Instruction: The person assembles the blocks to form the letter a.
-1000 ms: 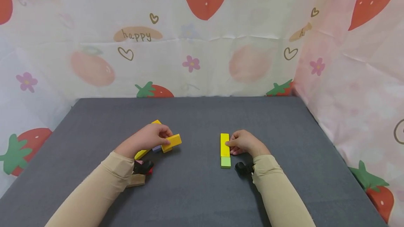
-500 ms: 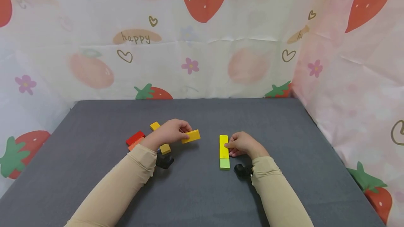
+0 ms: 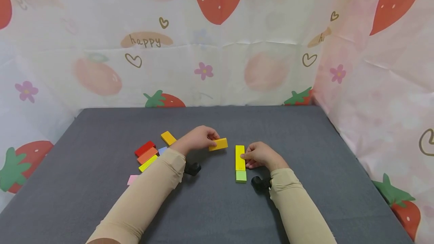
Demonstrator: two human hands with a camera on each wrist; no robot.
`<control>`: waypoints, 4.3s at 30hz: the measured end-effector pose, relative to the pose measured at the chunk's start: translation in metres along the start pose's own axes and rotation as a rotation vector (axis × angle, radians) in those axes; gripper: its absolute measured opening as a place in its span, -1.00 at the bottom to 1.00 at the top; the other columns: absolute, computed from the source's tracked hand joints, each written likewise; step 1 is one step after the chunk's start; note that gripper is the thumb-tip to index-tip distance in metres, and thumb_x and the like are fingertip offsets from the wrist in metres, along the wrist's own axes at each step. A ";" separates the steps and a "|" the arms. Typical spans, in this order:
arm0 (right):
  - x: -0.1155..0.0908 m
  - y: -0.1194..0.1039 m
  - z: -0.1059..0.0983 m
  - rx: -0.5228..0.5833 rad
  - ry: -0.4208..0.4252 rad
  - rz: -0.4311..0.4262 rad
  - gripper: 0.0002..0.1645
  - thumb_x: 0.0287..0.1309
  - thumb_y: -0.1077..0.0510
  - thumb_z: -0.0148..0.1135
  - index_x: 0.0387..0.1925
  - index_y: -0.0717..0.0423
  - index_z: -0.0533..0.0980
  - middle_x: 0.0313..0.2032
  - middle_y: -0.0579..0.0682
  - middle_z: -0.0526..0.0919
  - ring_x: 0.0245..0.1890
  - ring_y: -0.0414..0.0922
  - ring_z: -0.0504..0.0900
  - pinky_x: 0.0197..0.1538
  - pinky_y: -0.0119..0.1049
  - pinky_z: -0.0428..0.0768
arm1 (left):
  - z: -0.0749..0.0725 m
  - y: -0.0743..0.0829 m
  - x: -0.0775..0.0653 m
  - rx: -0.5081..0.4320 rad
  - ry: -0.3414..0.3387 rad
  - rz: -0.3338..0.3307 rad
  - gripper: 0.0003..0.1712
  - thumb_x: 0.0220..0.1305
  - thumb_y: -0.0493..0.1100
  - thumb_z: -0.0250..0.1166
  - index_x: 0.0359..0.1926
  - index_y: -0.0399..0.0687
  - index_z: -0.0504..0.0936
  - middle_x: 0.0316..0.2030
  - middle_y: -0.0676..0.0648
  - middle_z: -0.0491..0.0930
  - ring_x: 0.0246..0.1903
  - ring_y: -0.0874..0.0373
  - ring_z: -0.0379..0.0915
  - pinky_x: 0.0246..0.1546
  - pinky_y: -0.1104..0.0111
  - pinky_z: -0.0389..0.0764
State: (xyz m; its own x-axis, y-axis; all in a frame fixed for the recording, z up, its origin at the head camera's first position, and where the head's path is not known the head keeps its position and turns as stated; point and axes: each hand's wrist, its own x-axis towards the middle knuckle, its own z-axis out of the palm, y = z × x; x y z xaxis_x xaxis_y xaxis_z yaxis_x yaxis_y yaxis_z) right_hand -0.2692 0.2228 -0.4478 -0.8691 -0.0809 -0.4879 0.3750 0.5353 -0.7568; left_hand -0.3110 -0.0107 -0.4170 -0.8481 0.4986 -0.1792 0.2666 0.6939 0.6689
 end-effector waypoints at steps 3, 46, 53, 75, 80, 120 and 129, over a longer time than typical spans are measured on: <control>0.000 0.000 0.000 -0.009 0.004 0.003 -0.80 0.12 0.13 0.22 -0.44 0.20 0.45 -0.52 0.04 0.53 -0.62 -0.16 0.52 -0.44 -0.34 0.57 | 0.004 0.000 0.008 0.006 -0.020 0.000 -0.83 0.17 -0.21 0.25 -0.18 0.01 0.63 -0.30 0.06 0.56 -0.33 0.16 0.45 -0.26 0.35 0.48; 0.000 -0.001 0.000 -0.001 -0.003 0.006 -0.80 0.11 0.14 0.23 -0.42 0.21 0.47 -0.55 0.03 0.51 -0.64 -0.18 0.52 -0.46 -0.35 0.57 | 0.024 0.010 0.029 0.038 0.026 -0.123 -0.84 0.15 -0.23 0.25 -0.23 -0.02 0.68 -0.33 0.03 0.59 -0.38 0.17 0.45 -0.37 0.37 0.49; 0.000 0.000 0.000 0.004 -0.006 -0.011 -0.80 0.12 0.14 0.23 -0.44 0.21 0.46 -0.55 0.02 0.50 -0.64 -0.19 0.52 -0.46 -0.35 0.57 | 0.024 0.010 0.028 0.047 0.025 -0.115 -0.83 0.15 -0.23 0.25 -0.22 -0.02 0.68 -0.30 0.03 0.59 -0.36 0.17 0.45 -0.35 0.38 0.49; -0.003 -0.003 0.001 -0.025 -0.006 0.007 -0.79 0.12 0.12 0.23 -0.44 0.19 0.45 -0.54 0.03 0.52 -0.63 -0.17 0.51 -0.45 -0.36 0.56 | -0.025 -0.023 -0.010 -0.072 0.078 -0.093 -0.70 0.17 -0.15 0.24 -0.05 -0.05 0.59 -0.14 0.02 0.56 -0.20 0.14 0.46 -0.16 0.27 0.49; -0.002 -0.002 0.001 -0.033 -0.003 0.007 -0.78 0.11 0.11 0.24 -0.43 0.19 0.45 -0.53 0.03 0.53 -0.62 -0.16 0.51 -0.45 -0.36 0.56 | -0.042 -0.038 -0.021 -0.087 0.122 -0.114 -0.70 0.19 -0.14 0.22 -0.04 -0.06 0.59 -0.11 0.00 0.55 -0.15 0.12 0.46 -0.13 0.25 0.48; 0.000 -0.001 0.001 -0.024 0.005 0.018 -0.78 0.08 0.11 0.26 -0.43 0.18 0.46 -0.53 0.03 0.52 -0.62 -0.17 0.51 -0.45 -0.37 0.55 | -0.079 -0.117 -0.048 -0.148 0.173 -0.457 -0.54 0.15 -0.08 0.27 0.09 -0.09 0.50 0.07 -0.19 0.41 -0.02 -0.09 0.29 0.00 0.10 0.38; 0.000 -0.001 0.001 -0.023 0.007 0.026 -0.78 0.08 0.11 0.26 -0.44 0.18 0.46 -0.54 0.03 0.52 -0.63 -0.16 0.51 -0.45 -0.36 0.56 | -0.076 -0.113 -0.047 -0.114 0.161 -0.474 -0.49 0.10 -0.06 0.32 0.07 -0.12 0.50 0.03 -0.19 0.43 -0.07 -0.07 0.33 -0.04 0.12 0.43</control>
State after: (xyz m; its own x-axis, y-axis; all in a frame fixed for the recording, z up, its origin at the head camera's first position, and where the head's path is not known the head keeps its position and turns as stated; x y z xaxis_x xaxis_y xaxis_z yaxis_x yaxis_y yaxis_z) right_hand -0.2694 0.2216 -0.4474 -0.8617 -0.0609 -0.5038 0.3896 0.5567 -0.7337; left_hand -0.3364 -0.1524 -0.4294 -0.9259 0.0508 -0.3743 -0.2079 0.7588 0.6173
